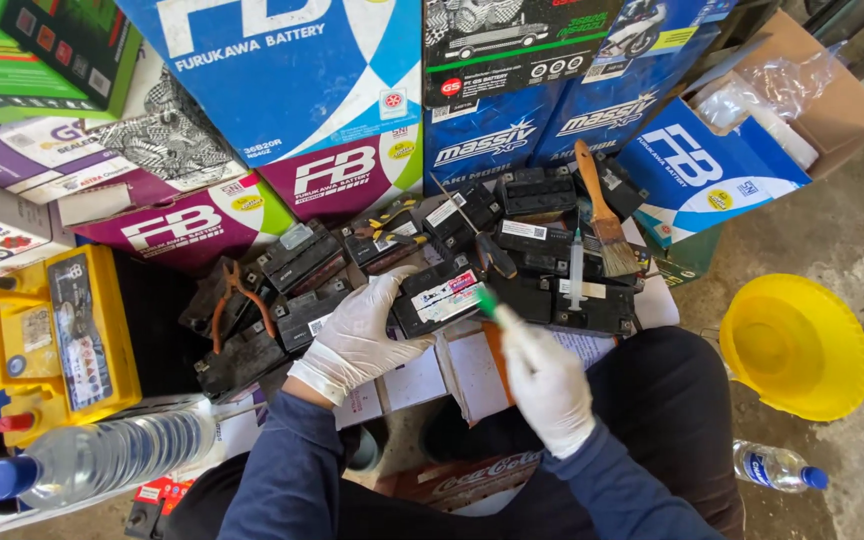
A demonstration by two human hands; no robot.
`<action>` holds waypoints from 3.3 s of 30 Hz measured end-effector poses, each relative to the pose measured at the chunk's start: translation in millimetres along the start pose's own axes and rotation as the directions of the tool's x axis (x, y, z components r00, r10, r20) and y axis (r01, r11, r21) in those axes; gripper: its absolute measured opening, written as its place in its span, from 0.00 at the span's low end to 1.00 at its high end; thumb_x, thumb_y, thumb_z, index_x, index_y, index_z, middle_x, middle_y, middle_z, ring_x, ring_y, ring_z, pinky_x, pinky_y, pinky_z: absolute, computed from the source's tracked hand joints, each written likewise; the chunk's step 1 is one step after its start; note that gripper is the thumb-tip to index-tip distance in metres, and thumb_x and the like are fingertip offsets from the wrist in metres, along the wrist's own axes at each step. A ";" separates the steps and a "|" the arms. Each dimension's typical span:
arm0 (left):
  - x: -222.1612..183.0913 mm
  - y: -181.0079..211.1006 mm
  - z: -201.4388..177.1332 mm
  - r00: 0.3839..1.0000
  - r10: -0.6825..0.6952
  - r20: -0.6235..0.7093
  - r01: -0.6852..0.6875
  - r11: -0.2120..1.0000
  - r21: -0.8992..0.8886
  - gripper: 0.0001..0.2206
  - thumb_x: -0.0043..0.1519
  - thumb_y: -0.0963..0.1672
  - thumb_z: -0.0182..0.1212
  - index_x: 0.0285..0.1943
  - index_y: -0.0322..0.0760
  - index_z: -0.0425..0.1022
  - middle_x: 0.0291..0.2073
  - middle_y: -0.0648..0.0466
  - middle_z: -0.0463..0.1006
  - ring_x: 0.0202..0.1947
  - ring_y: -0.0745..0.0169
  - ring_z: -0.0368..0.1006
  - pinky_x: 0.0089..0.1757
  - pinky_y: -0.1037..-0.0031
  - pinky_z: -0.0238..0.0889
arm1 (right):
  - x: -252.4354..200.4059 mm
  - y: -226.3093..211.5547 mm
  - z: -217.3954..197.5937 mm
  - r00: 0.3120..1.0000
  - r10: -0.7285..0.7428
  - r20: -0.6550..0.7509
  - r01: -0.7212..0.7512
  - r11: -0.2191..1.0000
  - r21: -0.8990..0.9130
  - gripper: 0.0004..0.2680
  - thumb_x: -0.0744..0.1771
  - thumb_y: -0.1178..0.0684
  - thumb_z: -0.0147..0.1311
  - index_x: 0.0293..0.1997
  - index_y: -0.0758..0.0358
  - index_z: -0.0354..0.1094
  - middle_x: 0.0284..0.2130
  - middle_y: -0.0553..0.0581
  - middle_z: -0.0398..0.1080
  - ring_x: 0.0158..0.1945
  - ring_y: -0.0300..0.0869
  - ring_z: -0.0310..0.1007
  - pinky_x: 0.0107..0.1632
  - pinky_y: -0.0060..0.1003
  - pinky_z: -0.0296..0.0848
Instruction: Cleaning the terminals of small batteries using a toothbrush
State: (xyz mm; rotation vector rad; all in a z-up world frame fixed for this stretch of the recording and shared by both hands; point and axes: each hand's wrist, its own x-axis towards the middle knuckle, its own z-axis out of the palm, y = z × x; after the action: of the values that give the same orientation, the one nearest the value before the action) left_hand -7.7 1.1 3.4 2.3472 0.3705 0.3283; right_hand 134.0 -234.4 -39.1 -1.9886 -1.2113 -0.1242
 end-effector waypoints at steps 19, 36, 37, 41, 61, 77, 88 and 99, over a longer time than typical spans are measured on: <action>0.9 6.5 31.8 0.987 -0.046 -0.153 0.042 0.999 -0.030 0.53 0.40 0.51 0.81 0.77 0.42 0.55 0.61 0.39 0.69 0.60 0.29 0.68 0.58 0.47 0.65 | 13.0 11.5 2.9 0.968 0.216 -0.127 -0.190 0.963 0.190 0.14 0.68 0.62 0.52 0.59 0.57 0.75 0.28 0.57 0.78 0.35 0.47 0.80 0.43 0.41 0.78; 4.3 -10.8 27.3 0.822 -0.552 -0.140 0.180 0.486 -0.855 0.16 0.62 0.42 0.61 0.60 0.41 0.77 0.51 0.53 0.81 0.50 0.68 0.75 0.54 0.78 0.68 | 48.5 -57.1 -11.9 0.923 0.371 0.100 -0.367 0.775 0.515 0.15 0.69 0.59 0.47 0.65 0.63 0.68 0.30 0.56 0.79 0.35 0.34 0.75 0.44 0.28 0.74; 2.7 -7.4 26.8 0.821 -0.553 -0.142 0.181 0.487 -0.854 0.16 0.62 0.42 0.61 0.60 0.41 0.77 0.51 0.53 0.81 0.50 0.68 0.75 0.54 0.78 0.68 | 50.8 -59.3 -13.6 0.923 0.370 0.102 -0.367 0.774 0.517 0.15 0.69 0.59 0.47 0.65 0.63 0.68 0.30 0.56 0.79 0.35 0.34 0.75 0.44 0.28 0.74; 1.2 -4.1 30.2 0.843 -0.537 -0.039 0.066 0.176 -0.982 0.18 0.64 0.45 0.57 0.63 0.39 0.72 0.45 0.43 0.82 0.40 0.58 0.80 0.43 0.71 0.75 | 59.0 -70.0 -26.1 0.854 0.474 0.215 -0.508 0.669 0.543 0.15 0.69 0.59 0.49 0.64 0.62 0.70 0.25 0.53 0.73 0.26 0.34 0.64 0.34 0.28 0.68; -19.8 9.5 0.5 0.950 -0.306 -0.055 -0.161 -0.332 -0.929 0.29 0.67 0.53 0.51 0.69 0.25 0.68 0.54 0.38 0.79 0.50 0.48 0.78 0.55 0.59 0.70 | 49.3 -106.7 -42.2 0.987 -0.040 0.157 -0.028 0.912 0.410 0.16 0.66 0.63 0.57 0.61 0.53 0.70 0.26 0.45 0.77 0.22 0.30 0.64 0.28 0.26 0.69; -20.7 20.9 1.1 0.854 -0.493 0.165 -0.206 -0.612 -0.763 0.23 0.66 0.54 0.57 0.59 0.34 0.76 0.49 0.45 0.83 0.46 0.50 0.80 0.50 0.58 0.75 | 48.1 -89.3 7.1 0.892 -0.423 0.158 0.349 0.868 0.352 0.13 0.67 0.58 0.61 0.59 0.53 0.73 0.26 0.51 0.71 0.24 0.40 0.66 0.30 0.37 0.68; -12.9 31.3 -6.3 0.699 -0.599 0.392 -0.291 -0.738 -0.609 0.21 0.60 0.50 0.68 0.49 0.25 0.76 0.42 0.31 0.82 0.40 0.26 0.80 0.43 0.37 0.75 | 80.6 -90.4 2.0 0.892 -0.428 -0.146 0.452 0.849 0.272 0.08 0.64 0.62 0.62 0.46 0.63 0.80 0.33 0.57 0.80 0.31 0.51 0.80 0.33 0.41 0.78; -14.9 32.2 2.9 0.682 -0.648 0.339 -0.301 -0.671 -0.678 0.21 0.60 0.50 0.69 0.48 0.25 0.76 0.41 0.32 0.83 0.38 0.33 0.82 0.41 0.43 0.77 | 83.9 -87.1 8.6 0.881 -0.426 -0.205 0.469 0.842 0.265 0.07 0.64 0.62 0.62 0.43 0.65 0.80 0.33 0.59 0.80 0.30 0.53 0.80 0.31 0.41 0.78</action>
State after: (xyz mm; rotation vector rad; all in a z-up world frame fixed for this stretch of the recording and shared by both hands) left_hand -15.1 -28.4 22.0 -0.2454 0.6140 0.6365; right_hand 108.1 -148.7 42.7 -1.3763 -1.4873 -0.2854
